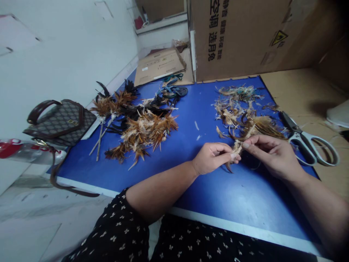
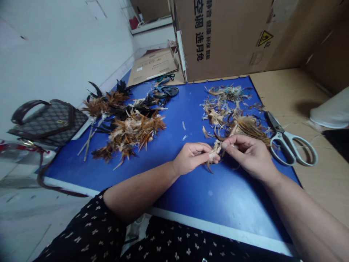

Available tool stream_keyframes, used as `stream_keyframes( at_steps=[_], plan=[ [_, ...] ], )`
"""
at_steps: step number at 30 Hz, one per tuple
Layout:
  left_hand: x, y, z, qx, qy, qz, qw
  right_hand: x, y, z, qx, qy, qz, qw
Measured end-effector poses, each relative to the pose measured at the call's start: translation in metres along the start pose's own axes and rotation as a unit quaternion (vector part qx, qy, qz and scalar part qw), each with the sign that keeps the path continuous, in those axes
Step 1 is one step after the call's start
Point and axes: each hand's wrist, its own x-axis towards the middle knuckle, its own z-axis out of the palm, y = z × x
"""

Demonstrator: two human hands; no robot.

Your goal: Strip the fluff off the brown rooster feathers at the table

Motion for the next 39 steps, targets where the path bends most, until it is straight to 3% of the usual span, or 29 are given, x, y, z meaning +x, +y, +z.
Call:
stream_keyframes(
  at_steps=[13, 29, 32, 35, 39],
  plan=[
    [-0.002, -0.003, 0.0, 0.014, -0.02, 0.014, 1.0, 0.002, 0.006, -0.009, 0.045, -0.08, 0.045, 0.995],
    [-0.003, -0.01, 0.0, 0.015, -0.035, -0.001, 0.999, 0.001, -0.004, -0.005, 0.006, -0.079, 0.026, 0.996],
    [-0.003, -0.009, 0.001, 0.009, -0.035, 0.0, 0.999, 0.002, -0.002, -0.004, 0.006, -0.049, 0.016, 0.999],
    [0.0, -0.008, 0.001, -0.009, 0.013, 0.014, 1.0, 0.003, 0.001, -0.005, 0.008, 0.013, 0.002, 1.0],
    [0.008, -0.011, 0.001, -0.067, 0.143, 0.023, 0.987, 0.002, 0.003, -0.005, -0.005, 0.056, -0.01, 0.998]
  ],
)
